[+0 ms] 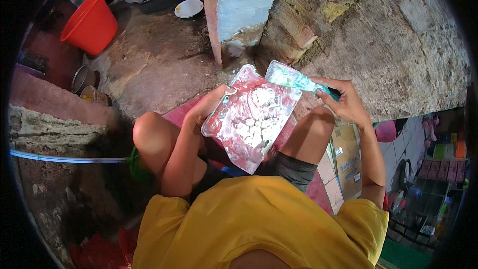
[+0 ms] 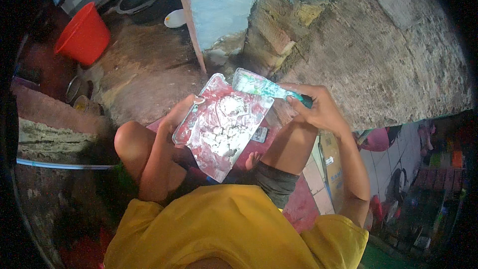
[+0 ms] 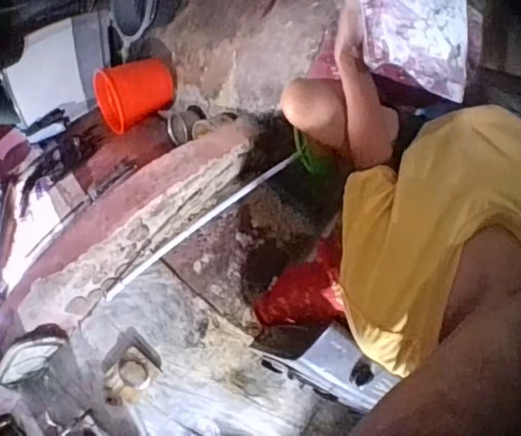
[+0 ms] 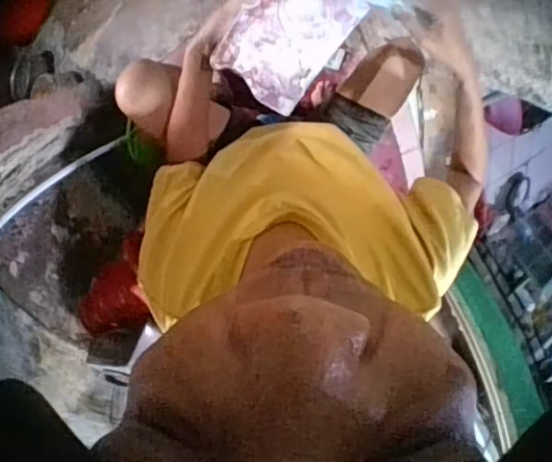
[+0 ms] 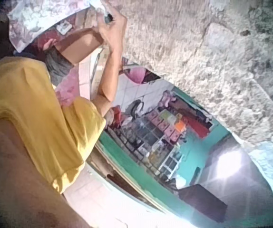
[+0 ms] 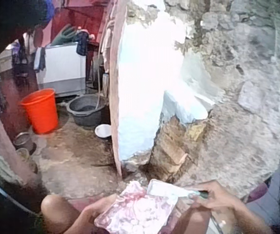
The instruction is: The person applies a white substance from a handheld board onto a damaged section of a wall using a putty knife, smoothing and scraping the material into the gaps between bricks and plaster.
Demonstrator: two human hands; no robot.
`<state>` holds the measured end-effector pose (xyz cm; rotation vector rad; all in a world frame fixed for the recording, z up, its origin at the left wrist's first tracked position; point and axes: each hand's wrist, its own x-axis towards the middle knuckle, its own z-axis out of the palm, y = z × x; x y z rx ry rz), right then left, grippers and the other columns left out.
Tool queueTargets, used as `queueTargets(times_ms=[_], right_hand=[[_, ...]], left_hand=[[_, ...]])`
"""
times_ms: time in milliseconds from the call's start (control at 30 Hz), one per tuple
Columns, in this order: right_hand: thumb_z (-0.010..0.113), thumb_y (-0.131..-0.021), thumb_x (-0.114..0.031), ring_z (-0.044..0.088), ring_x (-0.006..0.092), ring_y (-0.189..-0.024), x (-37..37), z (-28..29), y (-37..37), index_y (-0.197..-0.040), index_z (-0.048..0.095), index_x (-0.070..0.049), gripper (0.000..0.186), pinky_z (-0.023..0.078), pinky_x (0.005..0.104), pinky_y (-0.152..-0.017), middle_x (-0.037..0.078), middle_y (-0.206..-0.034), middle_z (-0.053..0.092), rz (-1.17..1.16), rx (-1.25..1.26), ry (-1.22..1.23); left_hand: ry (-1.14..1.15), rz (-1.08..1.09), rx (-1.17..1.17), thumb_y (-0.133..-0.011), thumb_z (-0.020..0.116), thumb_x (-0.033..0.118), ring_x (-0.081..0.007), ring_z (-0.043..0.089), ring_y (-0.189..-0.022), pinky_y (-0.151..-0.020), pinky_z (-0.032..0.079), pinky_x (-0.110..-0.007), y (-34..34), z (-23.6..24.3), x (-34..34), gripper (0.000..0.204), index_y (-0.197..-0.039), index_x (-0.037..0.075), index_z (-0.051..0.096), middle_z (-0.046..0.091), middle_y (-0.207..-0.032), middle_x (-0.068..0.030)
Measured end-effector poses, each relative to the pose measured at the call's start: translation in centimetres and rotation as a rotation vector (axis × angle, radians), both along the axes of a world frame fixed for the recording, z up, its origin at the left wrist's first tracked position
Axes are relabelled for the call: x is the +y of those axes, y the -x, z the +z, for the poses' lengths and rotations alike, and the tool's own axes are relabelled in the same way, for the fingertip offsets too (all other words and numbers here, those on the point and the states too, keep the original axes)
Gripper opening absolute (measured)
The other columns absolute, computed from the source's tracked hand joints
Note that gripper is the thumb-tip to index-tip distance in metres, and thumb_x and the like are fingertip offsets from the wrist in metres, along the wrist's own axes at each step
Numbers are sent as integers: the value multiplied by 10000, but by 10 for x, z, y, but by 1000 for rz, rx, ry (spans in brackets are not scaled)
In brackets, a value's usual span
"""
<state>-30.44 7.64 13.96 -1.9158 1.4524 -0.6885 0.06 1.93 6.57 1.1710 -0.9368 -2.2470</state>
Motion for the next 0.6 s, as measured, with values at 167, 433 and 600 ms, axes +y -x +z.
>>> queueTargets(times_ms=[167,433,600], right_hand=[[587,-759,-67,625,231,-781,2,-4,-11,-1063,629,-65,308,476,299,-697,132,-899,641,91,182,20],[596,-685,-51,589,283,-677,24,23,-15,-1006,653,-61,326,469,325,-604,124,-813,611,106,390,299],[587,-742,-77,581,276,-642,25,27,-18,-1067,637,-126,332,481,343,-590,103,-769,607,83,306,174]], left_hand=[[-57,-21,-5,-871,475,239,-149,611,-762,-712,508,-300,-6,-2,-2,308,-1026,-11,564,616,-922,-70],[-8,14,154,-814,506,331,-219,623,-826,-777,502,-347,-5,-11,-8,469,-1126,-18,509,598,-1013,-128],[-36,39,206,-847,488,257,-174,620,-794,-748,516,-310,-10,-13,-9,374,-1088,-25,535,609,-978,-99]])
